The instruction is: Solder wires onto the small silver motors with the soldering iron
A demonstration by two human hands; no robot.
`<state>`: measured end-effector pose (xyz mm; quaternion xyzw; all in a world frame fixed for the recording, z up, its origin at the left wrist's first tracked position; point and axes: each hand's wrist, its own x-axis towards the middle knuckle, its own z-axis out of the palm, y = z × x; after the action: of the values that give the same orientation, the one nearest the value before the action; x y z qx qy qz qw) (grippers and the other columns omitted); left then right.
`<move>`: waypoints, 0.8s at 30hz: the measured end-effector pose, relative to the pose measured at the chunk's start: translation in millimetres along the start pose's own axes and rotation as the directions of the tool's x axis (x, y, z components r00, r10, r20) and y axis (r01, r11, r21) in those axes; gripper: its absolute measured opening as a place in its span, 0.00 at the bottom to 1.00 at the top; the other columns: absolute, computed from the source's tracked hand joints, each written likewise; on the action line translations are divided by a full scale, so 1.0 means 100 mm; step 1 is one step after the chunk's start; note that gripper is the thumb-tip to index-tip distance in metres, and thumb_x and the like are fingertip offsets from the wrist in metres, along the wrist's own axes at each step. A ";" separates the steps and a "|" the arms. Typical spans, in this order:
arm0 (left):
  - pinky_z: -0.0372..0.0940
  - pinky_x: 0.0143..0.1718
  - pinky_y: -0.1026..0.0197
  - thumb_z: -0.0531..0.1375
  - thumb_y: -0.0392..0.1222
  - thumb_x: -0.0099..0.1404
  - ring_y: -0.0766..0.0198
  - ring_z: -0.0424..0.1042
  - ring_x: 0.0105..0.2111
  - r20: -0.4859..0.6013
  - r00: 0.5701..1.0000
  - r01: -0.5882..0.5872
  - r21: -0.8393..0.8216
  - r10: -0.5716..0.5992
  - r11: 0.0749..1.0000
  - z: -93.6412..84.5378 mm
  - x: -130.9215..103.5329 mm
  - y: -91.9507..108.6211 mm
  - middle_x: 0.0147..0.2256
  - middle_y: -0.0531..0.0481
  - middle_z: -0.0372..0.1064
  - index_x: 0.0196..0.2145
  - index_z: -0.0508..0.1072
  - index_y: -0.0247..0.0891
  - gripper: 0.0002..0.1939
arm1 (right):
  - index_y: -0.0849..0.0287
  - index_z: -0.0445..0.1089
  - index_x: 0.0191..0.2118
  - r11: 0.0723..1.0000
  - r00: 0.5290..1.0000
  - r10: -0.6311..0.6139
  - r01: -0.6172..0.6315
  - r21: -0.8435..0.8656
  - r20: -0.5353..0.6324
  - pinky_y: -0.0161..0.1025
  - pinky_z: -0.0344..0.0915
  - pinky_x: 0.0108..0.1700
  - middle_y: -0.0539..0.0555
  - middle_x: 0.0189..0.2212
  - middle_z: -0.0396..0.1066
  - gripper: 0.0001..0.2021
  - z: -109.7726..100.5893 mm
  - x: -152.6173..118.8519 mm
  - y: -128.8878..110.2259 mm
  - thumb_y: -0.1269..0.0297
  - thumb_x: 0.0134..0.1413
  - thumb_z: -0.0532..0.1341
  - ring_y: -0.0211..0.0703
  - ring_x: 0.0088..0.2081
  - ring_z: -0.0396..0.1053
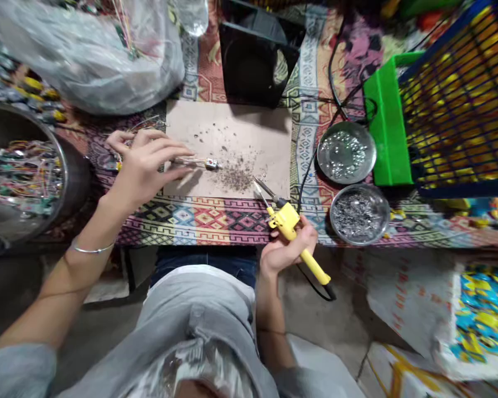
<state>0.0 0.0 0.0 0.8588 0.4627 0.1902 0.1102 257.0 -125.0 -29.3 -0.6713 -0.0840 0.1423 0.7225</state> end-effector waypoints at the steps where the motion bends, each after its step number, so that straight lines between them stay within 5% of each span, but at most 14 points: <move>1: 0.56 0.64 0.29 0.67 0.46 0.74 0.41 0.68 0.61 -0.016 1.000 -0.004 -0.001 0.004 1.000 -0.01 -0.02 0.01 0.55 0.47 0.78 0.56 0.78 0.50 0.14 | 0.55 0.69 0.38 1.000 1.000 -0.007 0.008 -0.012 0.002 0.33 0.60 0.23 0.50 0.33 0.63 0.18 0.00 0.00 0.00 0.44 0.58 0.62 0.36 0.31 0.66; 9: 0.54 0.69 0.37 0.66 0.43 0.75 0.47 0.59 0.63 -0.079 0.995 -0.066 -0.021 0.064 0.998 0.16 -0.07 -0.17 0.63 0.54 0.71 0.44 0.81 0.48 0.03 | 0.55 0.67 0.38 0.994 0.998 -0.066 0.065 -0.086 -0.007 0.36 0.65 0.25 0.51 0.33 0.63 0.18 0.00 0.00 0.03 0.44 0.60 0.58 0.39 0.33 0.68; 18: 0.65 0.58 0.40 0.63 0.43 0.77 0.50 0.69 0.54 -0.194 0.965 -0.169 0.047 0.175 0.984 0.30 -0.05 -0.23 0.51 0.52 0.80 0.47 0.83 0.50 0.07 | 0.52 0.62 0.36 0.988 0.993 -0.114 0.114 -0.107 0.007 0.38 0.66 0.24 0.49 0.31 0.62 0.17 -0.03 0.04 0.14 0.43 0.62 0.57 0.38 0.29 0.66; 24: 0.64 0.58 0.40 0.64 0.45 0.78 0.51 0.67 0.56 -0.314 0.923 -0.203 0.099 0.224 0.974 0.28 -0.12 -0.19 0.54 0.54 0.79 0.48 0.83 0.51 0.06 | 0.51 0.58 0.35 0.982 0.987 -0.143 0.151 -0.112 0.069 0.36 0.62 0.21 0.47 0.30 0.60 0.16 -0.04 0.04 0.12 0.44 0.65 0.55 0.35 0.25 0.63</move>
<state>-8.1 0.2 -35.3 0.8644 0.3841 0.3242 -0.0162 261.1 -127.0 -41.9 -0.6998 -0.1635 0.1038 0.6876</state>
